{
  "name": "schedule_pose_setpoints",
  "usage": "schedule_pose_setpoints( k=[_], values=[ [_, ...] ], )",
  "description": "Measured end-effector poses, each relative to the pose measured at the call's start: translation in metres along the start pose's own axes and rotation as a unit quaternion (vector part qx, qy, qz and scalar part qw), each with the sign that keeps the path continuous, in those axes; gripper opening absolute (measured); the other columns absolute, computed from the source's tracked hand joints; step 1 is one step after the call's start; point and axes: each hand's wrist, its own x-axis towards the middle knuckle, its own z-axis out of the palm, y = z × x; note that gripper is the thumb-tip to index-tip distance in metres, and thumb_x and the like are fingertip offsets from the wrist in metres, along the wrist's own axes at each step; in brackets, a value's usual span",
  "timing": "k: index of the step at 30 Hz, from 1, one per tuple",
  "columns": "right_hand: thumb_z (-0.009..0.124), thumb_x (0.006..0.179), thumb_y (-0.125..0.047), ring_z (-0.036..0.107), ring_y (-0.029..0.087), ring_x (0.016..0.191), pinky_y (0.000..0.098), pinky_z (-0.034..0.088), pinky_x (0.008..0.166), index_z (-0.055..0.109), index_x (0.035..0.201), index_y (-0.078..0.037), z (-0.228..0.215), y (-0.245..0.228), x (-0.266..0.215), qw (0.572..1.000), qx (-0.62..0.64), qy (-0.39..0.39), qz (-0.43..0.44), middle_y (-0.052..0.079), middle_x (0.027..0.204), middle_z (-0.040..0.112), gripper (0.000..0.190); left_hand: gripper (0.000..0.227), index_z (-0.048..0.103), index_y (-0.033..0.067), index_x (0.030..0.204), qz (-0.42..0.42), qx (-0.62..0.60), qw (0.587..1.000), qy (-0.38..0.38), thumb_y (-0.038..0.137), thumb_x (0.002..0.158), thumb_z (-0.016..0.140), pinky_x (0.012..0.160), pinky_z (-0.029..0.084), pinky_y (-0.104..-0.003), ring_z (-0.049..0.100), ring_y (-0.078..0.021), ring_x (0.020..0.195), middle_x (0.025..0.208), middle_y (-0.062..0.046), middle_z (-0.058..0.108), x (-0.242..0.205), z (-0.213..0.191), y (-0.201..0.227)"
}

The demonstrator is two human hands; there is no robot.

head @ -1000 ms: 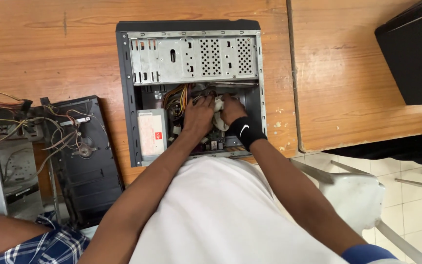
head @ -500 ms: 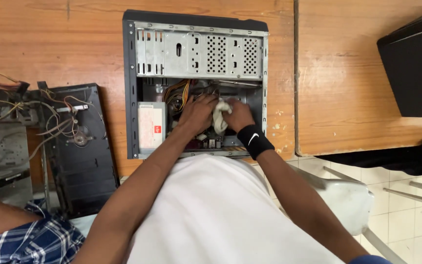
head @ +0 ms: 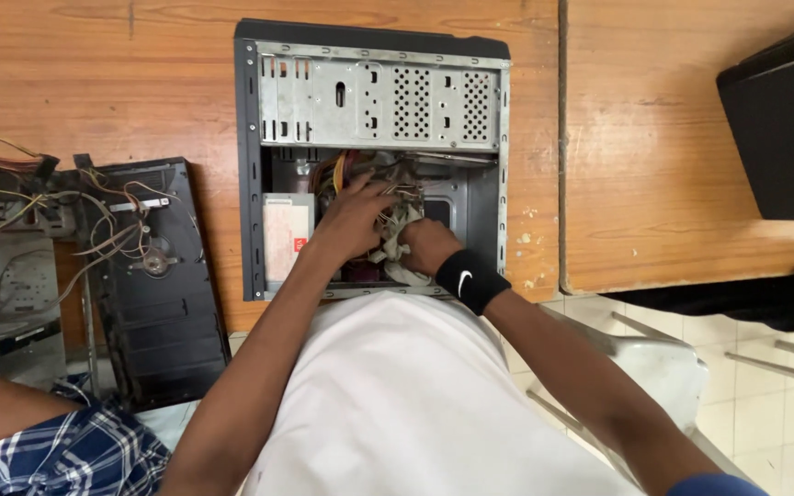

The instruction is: The person cleans the interior of an open desktop computer case using a cloth. They wipe various components, including the power supply unit and motherboard area, while handling and moving internal wires to access different surfaces.

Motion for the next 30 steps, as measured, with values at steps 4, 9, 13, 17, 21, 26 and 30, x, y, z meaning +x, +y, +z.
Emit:
schedule_pose_setpoints(
  k=[4, 9, 13, 17, 21, 26, 30],
  values=[
    [0.078, 0.080, -0.028, 0.073, 0.039, 0.097, 0.0469, 0.060, 0.087, 0.077, 0.117, -0.008, -0.005, -0.008, 0.000, 1.000, 0.015, 0.005, 0.011, 0.022, 0.107, 0.074, 0.042, 0.060, 0.071, 0.0112, 0.125, 0.001, 0.017, 0.999, 0.036, -0.007, 0.068, 0.072, 0.117, 0.036, -0.048, 0.040, -0.0376, 0.143, 0.149, -0.010, 0.054, 0.001, 0.002, 0.002],
    [0.077, 0.081, -0.035, 0.071, 0.037, 0.098, 0.0527, 0.057, 0.081, 0.077, 0.108, -0.011, 0.006, -0.015, 0.008, 0.990, -0.129, -0.059, -0.014, 0.015, 0.107, 0.073, 0.037, 0.052, 0.074, 0.0068, 0.119, 0.012, -0.112, 0.981, 0.158, -0.015, 0.073, 0.063, 0.107, 0.049, -0.042, 0.060, -0.0354, 0.126, 0.132, -0.015, 0.067, 0.007, -0.004, 0.006],
    [0.074, 0.083, -0.031, 0.074, 0.032, 0.099, 0.0488, 0.059, 0.078, 0.078, 0.104, -0.012, 0.025, -0.018, 0.025, 0.974, -0.220, -0.059, -0.002, 0.010, 0.103, 0.077, 0.028, 0.043, 0.073, 0.0061, 0.117, -0.011, -0.213, 0.945, 0.249, -0.016, 0.083, 0.058, 0.094, 0.055, -0.038, 0.070, -0.0319, 0.110, 0.119, -0.015, 0.072, -0.006, -0.042, 0.039],
    [0.075, 0.081, -0.035, 0.074, 0.032, 0.093, 0.0475, 0.060, 0.073, 0.077, 0.102, -0.012, -0.016, -0.034, 0.013, 0.974, -0.209, -0.089, 0.017, 0.012, 0.100, 0.076, 0.031, 0.032, 0.074, 0.0072, 0.112, -0.112, -0.182, 0.949, 0.234, -0.010, 0.090, 0.059, 0.075, 0.056, -0.038, 0.073, -0.0299, 0.086, 0.109, -0.012, 0.075, -0.018, -0.082, 0.062],
    [0.077, 0.077, -0.037, 0.072, 0.040, 0.085, 0.0505, 0.058, 0.079, 0.080, 0.097, -0.011, -0.025, -0.018, -0.019, 0.989, 0.067, 0.074, 0.106, 0.021, 0.089, 0.074, 0.032, 0.029, 0.074, 0.0104, 0.114, -0.165, -0.078, 0.980, 0.077, -0.002, 0.090, 0.066, 0.084, 0.057, -0.037, 0.074, -0.0261, 0.094, 0.107, -0.011, 0.076, -0.028, -0.086, 0.057],
    [0.079, 0.076, -0.026, 0.070, 0.044, 0.087, 0.0500, 0.057, 0.082, 0.075, 0.105, -0.005, -0.005, 0.017, -0.029, 0.959, 0.118, 0.238, 0.100, 0.026, 0.093, 0.071, 0.036, 0.077, 0.059, 0.0154, 0.138, -0.081, 0.159, 0.975, -0.131, 0.013, 0.065, 0.086, 0.100, 0.045, -0.055, 0.047, -0.0346, 0.133, 0.149, -0.010, 0.049, -0.023, -0.024, 0.052],
    [0.078, 0.075, -0.012, 0.063, 0.046, 0.097, 0.0509, 0.053, 0.084, 0.066, 0.110, -0.001, -0.025, 0.003, -0.037, 0.918, 0.150, 0.356, 0.090, 0.024, 0.104, 0.064, 0.038, 0.075, 0.062, 0.0168, 0.137, -0.053, 0.262, 0.958, -0.104, 0.006, 0.066, 0.083, 0.098, 0.047, -0.060, 0.053, -0.0358, 0.132, 0.142, -0.009, 0.055, -0.013, -0.001, 0.043]
  ],
)
